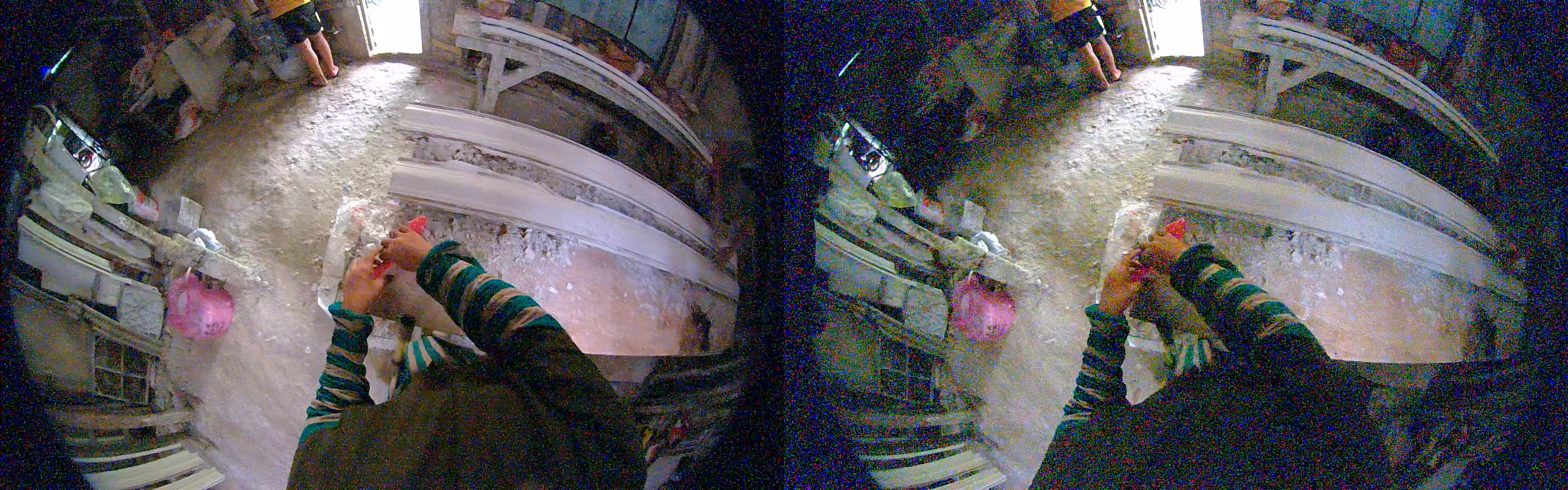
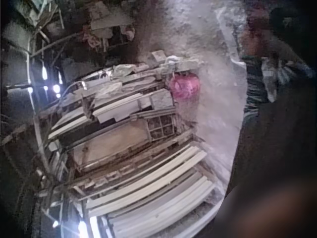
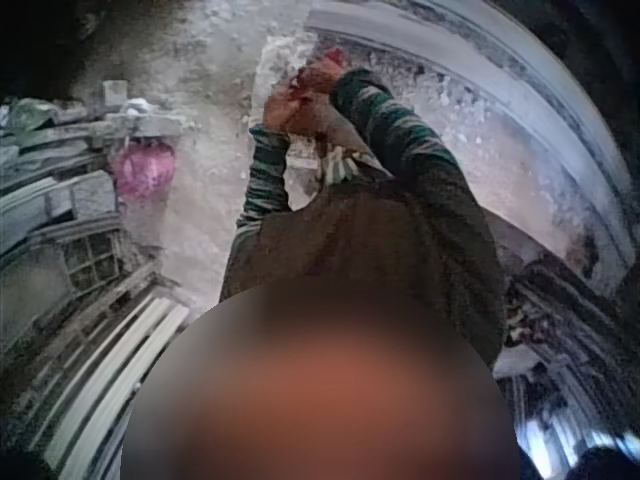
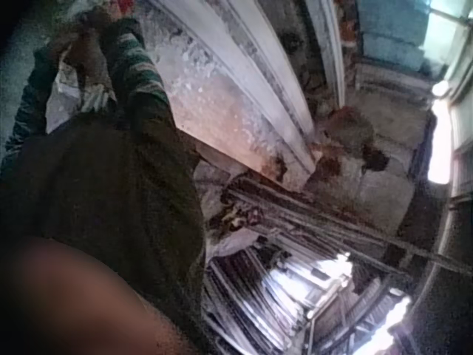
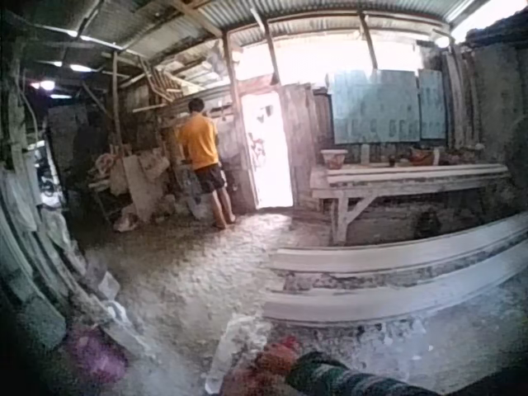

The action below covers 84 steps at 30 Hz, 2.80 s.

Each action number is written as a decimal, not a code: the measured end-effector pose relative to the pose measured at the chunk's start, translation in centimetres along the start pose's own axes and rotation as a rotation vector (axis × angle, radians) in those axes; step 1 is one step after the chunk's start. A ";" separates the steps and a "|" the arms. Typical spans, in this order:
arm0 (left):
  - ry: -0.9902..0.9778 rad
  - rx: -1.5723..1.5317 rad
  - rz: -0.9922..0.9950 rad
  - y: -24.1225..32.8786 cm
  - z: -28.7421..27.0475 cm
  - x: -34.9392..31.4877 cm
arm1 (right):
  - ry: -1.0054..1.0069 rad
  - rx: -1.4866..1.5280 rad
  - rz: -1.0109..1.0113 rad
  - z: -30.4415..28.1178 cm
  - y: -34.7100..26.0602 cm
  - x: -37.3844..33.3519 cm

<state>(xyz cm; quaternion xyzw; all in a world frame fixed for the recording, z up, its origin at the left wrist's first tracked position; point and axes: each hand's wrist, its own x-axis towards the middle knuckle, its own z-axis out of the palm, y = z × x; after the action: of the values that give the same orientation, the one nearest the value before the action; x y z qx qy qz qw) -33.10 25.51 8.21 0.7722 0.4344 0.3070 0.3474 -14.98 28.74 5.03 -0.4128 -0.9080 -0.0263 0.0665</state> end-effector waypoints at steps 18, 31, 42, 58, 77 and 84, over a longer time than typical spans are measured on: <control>0.126 0.349 -0.081 -4.7 -2.3 -1.9 | 0.017 0.083 0.011 1.1 -1.3 3.8; 0.059 0.303 -0.116 -4.2 0.0 -1.8 | -0.239 0.099 0.113 1.0 -0.8 0.5; 0.231 -0.001 0.039 6.4 -0.7 -1.6 | 0.230 0.651 0.849 -10.6 -4.7 -14.1; -0.748 0.071 0.520 17.5 27.8 -7.0 | 0.255 0.848 1.325 -7.0 -1.3 -39.5; -0.401 0.346 0.308 23.5 35.8 -5.4 | 0.151 0.603 0.893 -1.5 7.6 -42.2; -0.399 0.012 0.287 22.7 36.3 -7.0 | 0.143 0.684 0.906 -2.4 5.3 -43.3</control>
<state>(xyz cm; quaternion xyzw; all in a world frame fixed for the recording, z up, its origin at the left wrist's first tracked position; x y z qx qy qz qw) 2.40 0.92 4.52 0.8734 0.2450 0.1921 0.3745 17.42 -0.37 1.23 -0.7132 -0.5903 0.2725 0.2621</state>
